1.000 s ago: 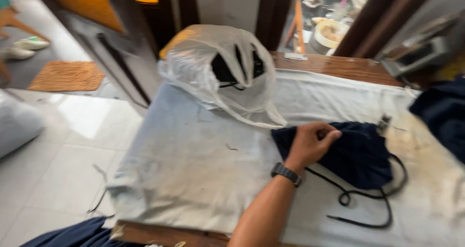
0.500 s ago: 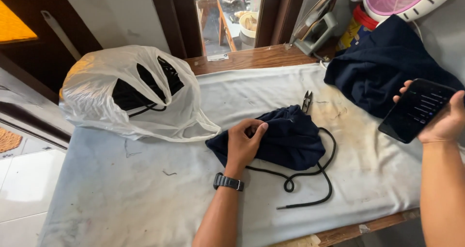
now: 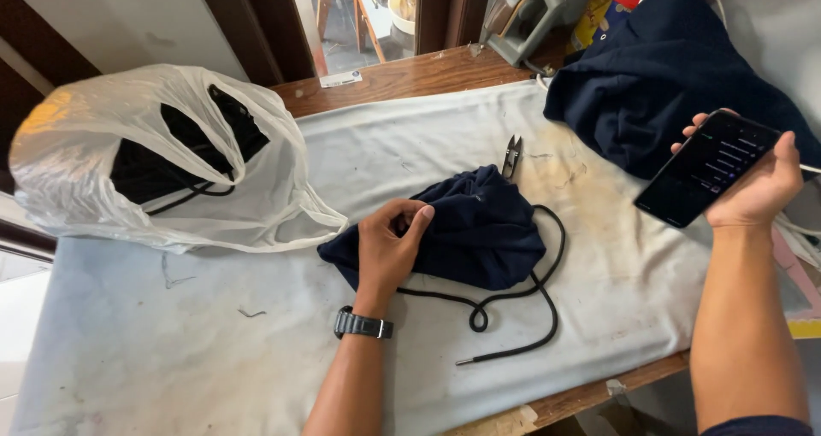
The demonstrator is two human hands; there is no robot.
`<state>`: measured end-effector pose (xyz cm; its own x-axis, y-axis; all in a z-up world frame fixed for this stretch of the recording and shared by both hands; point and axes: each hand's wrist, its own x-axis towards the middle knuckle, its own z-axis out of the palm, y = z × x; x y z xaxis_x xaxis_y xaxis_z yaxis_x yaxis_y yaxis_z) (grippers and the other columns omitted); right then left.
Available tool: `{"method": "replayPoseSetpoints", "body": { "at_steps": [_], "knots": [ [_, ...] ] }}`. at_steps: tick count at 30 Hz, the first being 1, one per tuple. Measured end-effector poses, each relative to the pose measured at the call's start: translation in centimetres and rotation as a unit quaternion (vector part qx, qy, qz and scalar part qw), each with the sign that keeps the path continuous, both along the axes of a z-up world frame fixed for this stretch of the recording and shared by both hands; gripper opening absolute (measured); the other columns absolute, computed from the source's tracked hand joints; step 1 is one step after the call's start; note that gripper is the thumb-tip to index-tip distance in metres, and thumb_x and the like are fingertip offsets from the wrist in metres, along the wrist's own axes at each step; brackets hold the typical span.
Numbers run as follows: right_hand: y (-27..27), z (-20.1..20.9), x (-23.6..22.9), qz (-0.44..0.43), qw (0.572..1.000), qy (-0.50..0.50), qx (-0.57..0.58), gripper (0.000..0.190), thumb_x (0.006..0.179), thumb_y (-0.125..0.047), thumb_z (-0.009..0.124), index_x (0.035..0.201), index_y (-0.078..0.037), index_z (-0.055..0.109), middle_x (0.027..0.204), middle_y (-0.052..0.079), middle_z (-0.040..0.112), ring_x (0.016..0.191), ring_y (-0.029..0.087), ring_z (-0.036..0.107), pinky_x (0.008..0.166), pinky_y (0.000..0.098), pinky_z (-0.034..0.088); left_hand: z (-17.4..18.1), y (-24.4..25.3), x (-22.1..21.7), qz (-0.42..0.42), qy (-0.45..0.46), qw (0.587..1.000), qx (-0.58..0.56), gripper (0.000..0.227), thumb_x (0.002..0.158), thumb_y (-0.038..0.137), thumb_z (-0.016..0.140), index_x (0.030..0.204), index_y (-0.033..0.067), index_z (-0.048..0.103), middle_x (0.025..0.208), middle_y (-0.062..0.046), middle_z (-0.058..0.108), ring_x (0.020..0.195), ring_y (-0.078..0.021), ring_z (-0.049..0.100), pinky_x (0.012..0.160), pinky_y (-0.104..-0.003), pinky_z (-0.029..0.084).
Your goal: The person threads a black drawstring through the waistband of a navy blue garment by hand.
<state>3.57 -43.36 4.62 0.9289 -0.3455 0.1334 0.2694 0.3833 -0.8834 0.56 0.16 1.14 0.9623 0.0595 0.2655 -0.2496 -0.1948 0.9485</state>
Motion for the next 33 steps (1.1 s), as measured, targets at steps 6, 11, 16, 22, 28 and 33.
{"method": "replayPoseSetpoints", "body": {
  "at_steps": [6,11,16,22,28,33],
  "knots": [
    [-0.7,-0.5,0.6,-0.010,1.000,-0.005,-0.017,0.068,0.078,-0.062,0.068,0.125,-0.013,0.072,0.123,0.012,0.072,0.112,0.024,0.072,0.097,0.0384,0.061,-0.2,-0.1,0.0,-0.001,-0.001,1.000,0.002,0.019,0.095,0.027,0.072,0.085,0.0114,0.076,0.071,0.005,0.064,0.067,-0.0061,0.051,0.062,-0.024,0.043],
    [-1.0,-0.4,1.2,-0.007,1.000,-0.004,-0.028,0.069,0.078,-0.065,0.068,0.127,-0.017,0.071,0.128,0.010,0.071,0.114,0.021,0.071,0.099,0.0367,0.060,-0.1,-0.2,0.1,0.001,0.002,1.000,0.001,0.019,0.094,0.027,0.072,0.084,0.0122,0.076,0.070,0.006,0.064,0.066,-0.0058,0.050,0.061,-0.023,0.043],
    [-0.7,-0.3,1.3,-0.041,0.999,0.016,-0.003,0.069,0.076,-0.065,0.063,0.125,-0.016,0.072,0.125,0.009,0.073,0.111,0.021,0.074,0.095,0.0357,0.060,-0.2,-0.2,0.0,0.001,0.001,1.000,-0.001,0.019,0.095,0.028,0.072,0.085,0.0117,0.076,0.073,0.005,0.065,0.068,-0.0061,0.051,0.062,-0.024,0.043],
    [-0.7,-0.6,1.1,-0.024,0.999,0.008,-0.019,0.071,0.073,-0.067,0.069,0.124,-0.018,0.073,0.125,0.008,0.073,0.112,0.020,0.072,0.095,0.0343,0.059,0.0,-0.1,-0.1,0.000,0.000,1.000,0.000,0.019,0.095,0.027,0.072,0.084,0.0119,0.076,0.071,0.005,0.062,0.067,-0.0062,0.049,0.062,-0.024,0.042],
    [-1.0,-0.9,1.4,-0.021,0.999,0.016,-0.021,0.066,0.083,-0.065,0.056,0.127,-0.018,0.071,0.128,0.009,0.073,0.117,0.022,0.073,0.096,0.0362,0.060,-0.1,0.0,0.1,0.002,-0.003,1.000,0.007,0.019,0.095,0.028,0.072,0.085,0.0122,0.076,0.072,0.006,0.064,0.068,-0.0062,0.050,0.062,-0.024,0.043],
    [-1.6,-1.4,1.2,-0.023,0.998,0.035,-0.041,0.073,0.079,-0.070,0.065,0.133,-0.022,0.065,0.128,0.007,0.073,0.113,0.029,0.076,0.093,0.0427,0.063,0.0,0.0,0.0,0.000,0.001,1.000,0.006,0.019,0.095,0.028,0.072,0.085,0.0122,0.076,0.071,0.006,0.063,0.067,-0.0061,0.049,0.062,-0.024,0.042]
  ]
}}
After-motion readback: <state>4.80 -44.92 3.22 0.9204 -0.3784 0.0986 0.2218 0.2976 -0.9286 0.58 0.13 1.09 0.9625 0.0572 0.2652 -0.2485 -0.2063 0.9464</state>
